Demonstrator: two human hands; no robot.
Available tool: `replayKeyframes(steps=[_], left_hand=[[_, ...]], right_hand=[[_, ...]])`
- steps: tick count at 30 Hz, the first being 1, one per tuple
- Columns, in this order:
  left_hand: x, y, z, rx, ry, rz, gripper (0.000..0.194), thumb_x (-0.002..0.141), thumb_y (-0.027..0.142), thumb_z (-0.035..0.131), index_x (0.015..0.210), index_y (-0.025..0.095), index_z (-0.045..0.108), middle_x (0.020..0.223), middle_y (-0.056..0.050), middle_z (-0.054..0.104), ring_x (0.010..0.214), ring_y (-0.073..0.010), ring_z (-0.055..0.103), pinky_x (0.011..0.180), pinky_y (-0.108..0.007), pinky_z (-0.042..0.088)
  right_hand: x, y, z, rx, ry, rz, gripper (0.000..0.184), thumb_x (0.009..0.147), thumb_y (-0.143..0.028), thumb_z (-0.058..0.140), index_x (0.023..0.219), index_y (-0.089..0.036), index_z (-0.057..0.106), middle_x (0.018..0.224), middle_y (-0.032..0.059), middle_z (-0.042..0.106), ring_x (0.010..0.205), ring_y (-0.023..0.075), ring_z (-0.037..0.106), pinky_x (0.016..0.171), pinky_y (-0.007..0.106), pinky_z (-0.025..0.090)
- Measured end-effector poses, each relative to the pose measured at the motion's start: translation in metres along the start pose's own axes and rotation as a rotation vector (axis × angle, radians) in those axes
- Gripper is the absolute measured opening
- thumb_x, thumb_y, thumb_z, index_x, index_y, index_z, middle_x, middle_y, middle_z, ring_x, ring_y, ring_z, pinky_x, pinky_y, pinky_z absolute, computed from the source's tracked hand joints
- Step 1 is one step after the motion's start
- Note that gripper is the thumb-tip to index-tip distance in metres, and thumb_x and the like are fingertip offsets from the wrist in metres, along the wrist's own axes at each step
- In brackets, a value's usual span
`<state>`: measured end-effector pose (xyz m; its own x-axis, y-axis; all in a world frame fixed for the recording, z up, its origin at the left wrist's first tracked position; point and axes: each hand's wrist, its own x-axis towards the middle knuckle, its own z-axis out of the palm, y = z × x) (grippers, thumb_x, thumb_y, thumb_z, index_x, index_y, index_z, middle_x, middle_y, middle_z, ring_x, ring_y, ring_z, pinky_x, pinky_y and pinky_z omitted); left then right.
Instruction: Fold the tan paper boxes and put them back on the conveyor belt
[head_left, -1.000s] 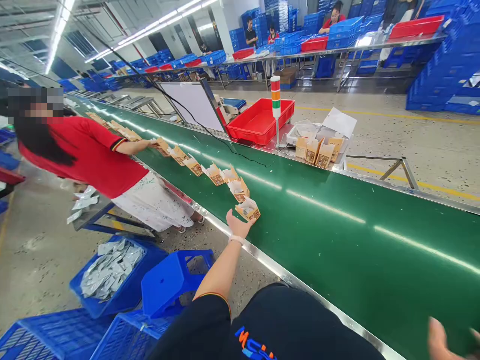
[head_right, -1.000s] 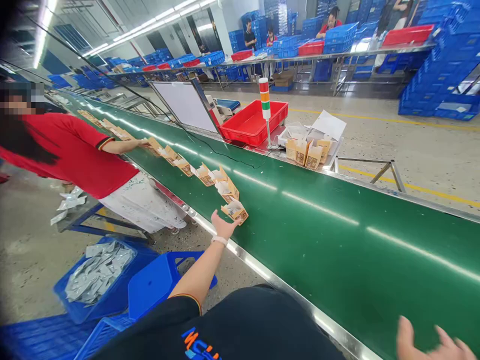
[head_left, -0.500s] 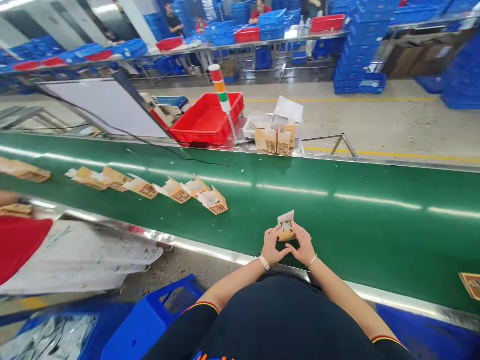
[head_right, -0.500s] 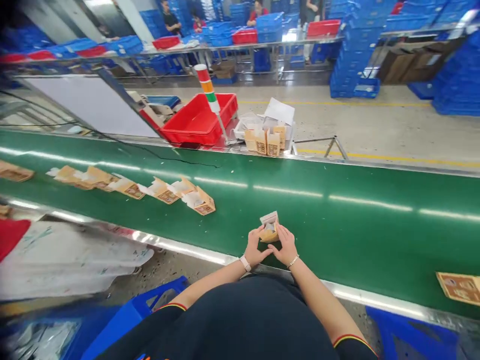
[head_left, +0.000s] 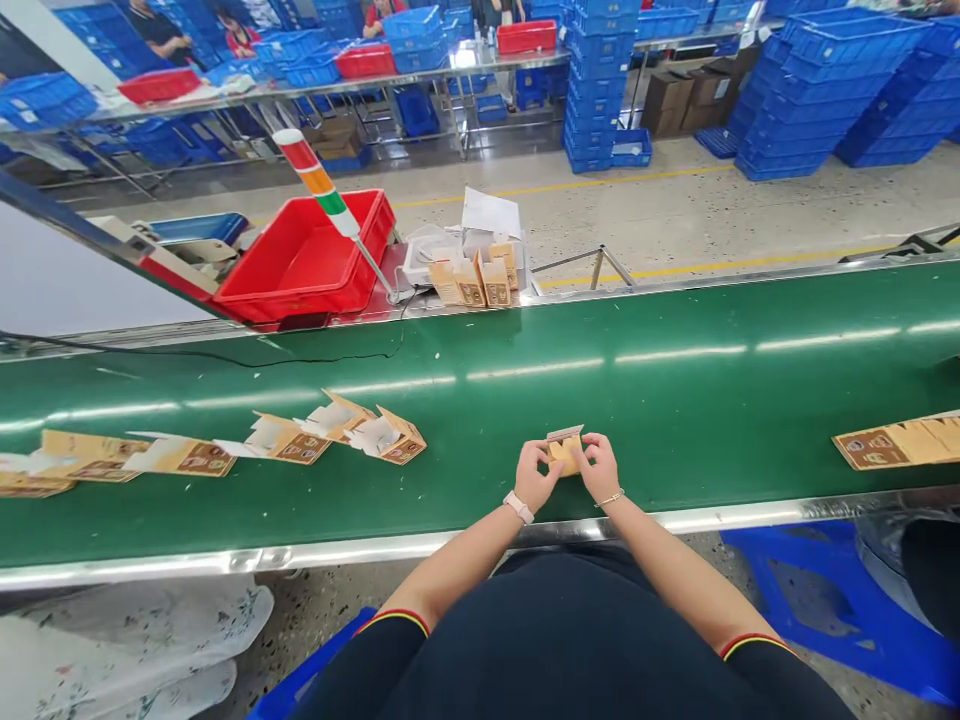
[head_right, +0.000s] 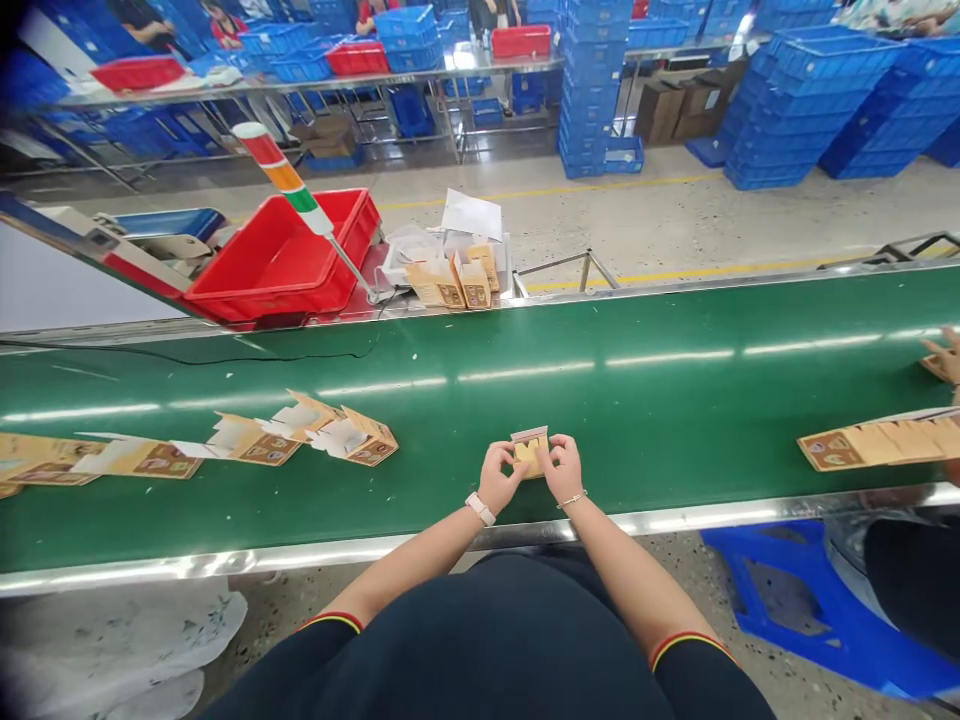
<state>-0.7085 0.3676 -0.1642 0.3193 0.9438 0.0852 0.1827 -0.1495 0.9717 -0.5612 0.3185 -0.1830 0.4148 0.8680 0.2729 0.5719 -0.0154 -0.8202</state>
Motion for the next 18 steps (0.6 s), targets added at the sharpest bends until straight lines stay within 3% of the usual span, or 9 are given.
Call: replayKeyframes(steps=[2, 4, 6, 9, 13, 16, 18], left_hand=[[0.002, 0.002, 0.009, -0.196, 0.075, -0.268, 0.034, 0.063, 0.025, 0.077, 0.088, 0.019, 0.055, 0.11, -0.009, 0.056, 0.105, -0.0226, 0.056, 0.09, -0.041, 0.048], [0.007, 0.005, 0.016, -0.348, 0.011, -0.494, 0.042, 0.063, 0.022, 0.079, 0.095, 0.019, 0.052, 0.108, -0.009, 0.056, 0.101, -0.0203, 0.058, 0.088, -0.038, 0.05], [0.015, 0.008, 0.022, -0.43, -0.091, -0.605, 0.042, 0.064, 0.019, 0.08, 0.095, 0.018, 0.051, 0.101, -0.008, 0.06, 0.095, -0.019, 0.061, 0.088, -0.038, 0.05], [0.025, 0.012, 0.03, -0.458, -0.155, -0.665, 0.043, 0.061, 0.016, 0.082, 0.091, 0.018, 0.052, 0.092, -0.006, 0.063, 0.086, -0.0187, 0.064, 0.086, -0.04, 0.051], [0.027, 0.019, 0.032, -0.457, -0.172, -0.69, 0.04, 0.063, 0.02, 0.081, 0.092, 0.018, 0.053, 0.097, -0.006, 0.064, 0.088, -0.0179, 0.063, 0.087, -0.036, 0.05], [0.014, 0.02, 0.016, -0.416, -0.16, -0.689, 0.031, 0.072, 0.031, 0.074, 0.094, 0.018, 0.057, 0.102, -0.007, 0.063, 0.093, -0.0185, 0.062, 0.085, -0.035, 0.049], [-0.001, 0.013, -0.005, -0.327, -0.103, -0.663, 0.03, 0.076, 0.039, 0.068, 0.094, 0.018, 0.058, 0.101, -0.007, 0.062, 0.092, -0.0196, 0.061, 0.083, -0.036, 0.049]], right_hand=[[-0.003, 0.003, 0.008, -0.006, 0.108, 0.098, 0.036, 0.078, -0.052, 0.057, 0.063, -0.021, 0.047, 0.098, 0.01, 0.056, 0.092, 0.0222, 0.056, 0.075, 0.038, 0.051], [-0.005, 0.006, 0.014, 0.0, 0.205, 0.187, 0.035, 0.072, -0.054, 0.062, 0.076, -0.022, 0.049, 0.094, 0.0078, 0.053, 0.086, 0.0216, 0.056, 0.067, 0.037, 0.052], [-0.005, 0.006, 0.015, 0.0, 0.253, 0.228, 0.035, 0.072, -0.052, 0.059, 0.086, -0.022, 0.048, 0.092, 0.0065, 0.051, 0.079, 0.0202, 0.055, 0.066, 0.038, 0.052], [-0.008, 0.002, 0.01, -0.013, 0.266, 0.229, 0.032, 0.076, -0.048, 0.051, 0.092, -0.021, 0.047, 0.094, 0.0084, 0.051, 0.077, 0.0204, 0.055, 0.071, 0.041, 0.051], [-0.017, -0.017, 0.0, -0.192, 0.198, 0.096, 0.043, 0.072, -0.052, 0.056, 0.099, -0.019, 0.051, 0.112, 0.0156, 0.052, 0.102, 0.0291, 0.051, 0.086, 0.048, 0.043], [-0.02, -0.034, -0.003, -0.519, 0.063, 0.014, 0.046, 0.067, -0.051, 0.063, 0.098, -0.018, 0.055, 0.118, 0.0185, 0.052, 0.105, 0.0333, 0.048, 0.09, 0.054, 0.035], [-0.014, -0.04, -0.009, -0.662, 0.007, 0.021, 0.039, 0.066, -0.043, 0.064, 0.094, -0.017, 0.057, 0.116, 0.0186, 0.054, 0.098, 0.0317, 0.051, 0.09, 0.055, 0.033]])
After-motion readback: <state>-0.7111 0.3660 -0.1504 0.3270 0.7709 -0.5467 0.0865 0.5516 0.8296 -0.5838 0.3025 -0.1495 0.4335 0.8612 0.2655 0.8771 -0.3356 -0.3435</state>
